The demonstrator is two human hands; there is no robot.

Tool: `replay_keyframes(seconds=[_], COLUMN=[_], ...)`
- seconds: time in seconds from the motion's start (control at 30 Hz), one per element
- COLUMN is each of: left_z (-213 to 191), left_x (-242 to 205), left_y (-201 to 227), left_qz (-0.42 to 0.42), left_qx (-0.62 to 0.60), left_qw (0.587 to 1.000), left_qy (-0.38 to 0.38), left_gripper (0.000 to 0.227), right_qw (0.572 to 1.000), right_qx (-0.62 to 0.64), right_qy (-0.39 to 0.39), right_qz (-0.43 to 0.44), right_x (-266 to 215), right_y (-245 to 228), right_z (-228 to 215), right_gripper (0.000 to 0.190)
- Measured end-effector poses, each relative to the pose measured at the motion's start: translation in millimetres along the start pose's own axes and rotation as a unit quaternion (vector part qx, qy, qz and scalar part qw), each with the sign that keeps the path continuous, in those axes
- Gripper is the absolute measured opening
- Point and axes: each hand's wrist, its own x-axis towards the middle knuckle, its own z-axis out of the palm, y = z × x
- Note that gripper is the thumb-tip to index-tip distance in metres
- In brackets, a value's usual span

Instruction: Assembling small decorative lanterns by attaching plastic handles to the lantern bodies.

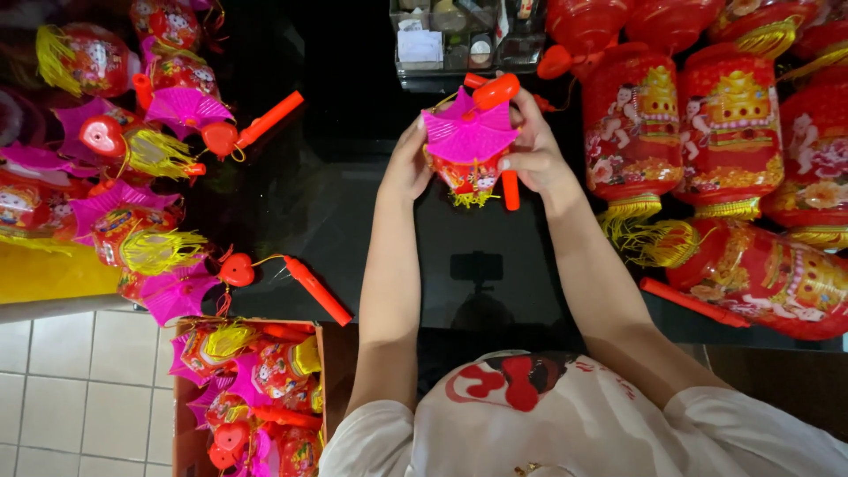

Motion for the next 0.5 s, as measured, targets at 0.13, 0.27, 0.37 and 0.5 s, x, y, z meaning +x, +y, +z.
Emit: replay_keyframes(seconds=[0.13, 0.27, 0.37, 0.5], left_z=[14, 3, 47, 18], left_x=[1, -1, -10, -3], left_y=[-1, -8, 21, -16], left_qz=[0.037, 0.066, 0.105, 0.071], left_qx=[0.023, 0.024, 0.113, 0.145], left_qw=[0.999, 0.996, 0.986, 0.984], left_qy=[-0.030, -0.053, -0.065, -0.079], left_gripper=[0.064, 0.079, 0.100, 0.107], right_qw=[0.998, 0.997, 0.996, 0.992], right_qx=[0.039, 0.018, -0.017, -0.068], right_qy=[0.048, 0.056, 0.057, 0.087], right_qz=[-0.020, -0.042, -0.066, -0.063], right_x=[3, 6, 6, 6], right_y=[29, 22, 22, 18], right_z=[-22, -18, -17, -11], right_gripper=[0.112, 0.110, 0.104, 0.106])
